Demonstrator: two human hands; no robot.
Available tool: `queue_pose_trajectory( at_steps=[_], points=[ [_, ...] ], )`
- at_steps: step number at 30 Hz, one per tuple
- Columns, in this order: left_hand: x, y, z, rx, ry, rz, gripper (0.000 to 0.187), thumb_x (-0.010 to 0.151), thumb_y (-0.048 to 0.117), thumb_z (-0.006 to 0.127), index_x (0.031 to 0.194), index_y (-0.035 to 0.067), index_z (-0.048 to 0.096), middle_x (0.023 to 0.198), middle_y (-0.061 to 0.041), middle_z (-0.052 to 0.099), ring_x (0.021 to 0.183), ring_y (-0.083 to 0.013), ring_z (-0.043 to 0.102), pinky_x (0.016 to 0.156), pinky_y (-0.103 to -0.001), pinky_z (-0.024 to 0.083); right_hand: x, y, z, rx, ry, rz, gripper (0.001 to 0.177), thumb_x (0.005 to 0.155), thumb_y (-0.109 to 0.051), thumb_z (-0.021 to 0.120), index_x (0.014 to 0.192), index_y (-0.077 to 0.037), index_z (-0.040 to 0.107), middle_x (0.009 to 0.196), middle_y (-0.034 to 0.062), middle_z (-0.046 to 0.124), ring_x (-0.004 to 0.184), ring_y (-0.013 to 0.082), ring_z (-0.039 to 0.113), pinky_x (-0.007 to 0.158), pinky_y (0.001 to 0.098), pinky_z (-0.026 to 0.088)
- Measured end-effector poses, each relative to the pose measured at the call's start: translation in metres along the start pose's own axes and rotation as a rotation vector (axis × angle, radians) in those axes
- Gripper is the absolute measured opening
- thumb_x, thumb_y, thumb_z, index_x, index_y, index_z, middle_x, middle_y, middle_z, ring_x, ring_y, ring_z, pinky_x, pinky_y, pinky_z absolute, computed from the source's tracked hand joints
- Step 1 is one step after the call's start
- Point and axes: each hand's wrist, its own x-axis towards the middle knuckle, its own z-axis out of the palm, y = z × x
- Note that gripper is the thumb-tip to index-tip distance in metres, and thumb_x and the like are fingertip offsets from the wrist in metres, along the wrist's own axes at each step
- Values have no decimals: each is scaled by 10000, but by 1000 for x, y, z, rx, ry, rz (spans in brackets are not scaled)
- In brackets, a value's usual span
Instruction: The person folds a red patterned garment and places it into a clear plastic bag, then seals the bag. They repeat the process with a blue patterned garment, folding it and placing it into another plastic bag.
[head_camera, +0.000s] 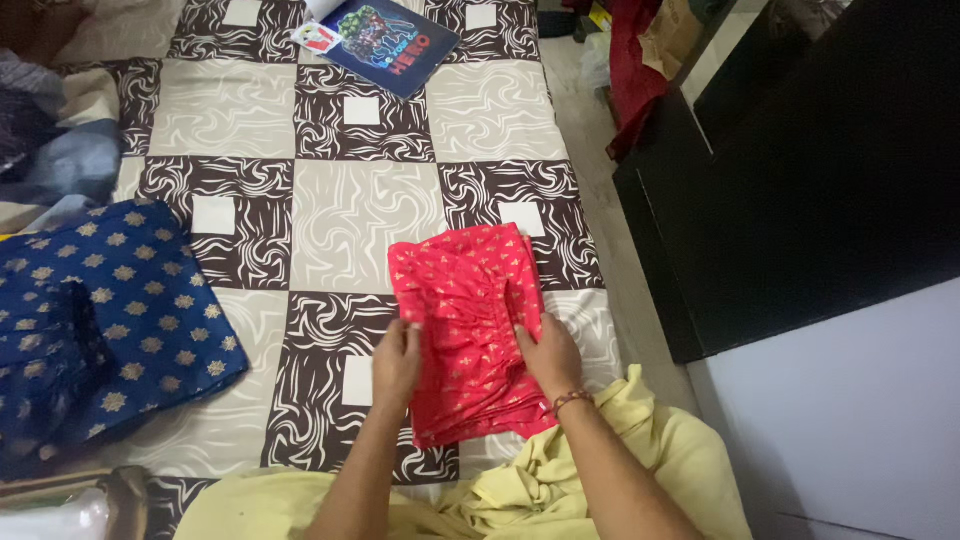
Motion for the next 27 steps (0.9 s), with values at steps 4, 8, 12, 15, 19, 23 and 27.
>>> queue_pose_trajectory(
  at_steps=[4, 8, 12, 15, 19, 23, 27],
  points=[
    [-8, -23, 13, -459, -318, -132, 767, 859, 177, 753, 1497, 86, 336, 1179, -108, 723, 1007, -180, 698, 870, -334, 560, 10, 1, -1, 291, -236, 162, 637, 929, -423, 756, 1368, -20, 531, 1283, 208, 630, 1189, 354, 614, 1000, 428, 488],
    [-11, -37, 24, -453, -359, -90, 700, 844, 138, 766, 1453, 60, 430, 1172, -107, 724, 981, -171, 680, 853, -315, 560, 10, -2, 7, 758, -407, 32, 603, 829, -156, 791, 1375, -42, 562, 1294, 89, 702, 1156, 212, 663, 978, 360, 524],
    [0, -38, 26, 74, -202, 13, 454, 858, 200, 818, 1244, 42, 638, 1037, -115, 751, 907, -163, 669, 830, -320, 539, 13, -18, 8, 1004, -568, 189, 473, 851, -59, 738, 1308, -1, 629, 1178, 118, 738, 1025, 207, 715, 880, 362, 596],
    [13, -25, 16, -425, -259, -238, 380, 883, 85, 607, 1258, 55, 659, 879, -68, 714, 696, -187, 624, 645, -384, 514, 17, -44, 0, 1148, -613, 217, 419, 876, -38, 711, 1289, -20, 641, 1117, 125, 746, 915, 209, 696, 734, 364, 536],
    [46, 4, -44, -829, -357, -363, 328, 925, 79, 544, 1250, 62, 586, 947, -73, 695, 752, -185, 627, 670, -371, 532, 23, -100, -10, 1291, -673, 78, 396, 869, -34, 706, 1258, -42, 625, 1147, 92, 747, 1002, 173, 742, 884, 343, 629],
    [57, 18, -139, -837, -276, -231, 440, 908, 18, 532, 1344, 70, 561, 1080, -89, 682, 898, -189, 683, 784, -362, 598, 14, -157, 2, 1305, -709, -133, 458, 853, -41, 748, 1286, -40, 597, 1168, 88, 723, 1033, 188, 715, 921, 368, 609],
    [45, -16, -201, -775, -177, -334, 593, 908, 29, 500, 1488, 145, 466, 1100, -76, 693, 905, -215, 681, 798, -418, 594, -17, -186, 46, 1291, -702, -205, 536, 855, -75, 771, 1348, 1, 576, 1250, 111, 699, 1105, 182, 686, 978, 363, 582]
  ],
)
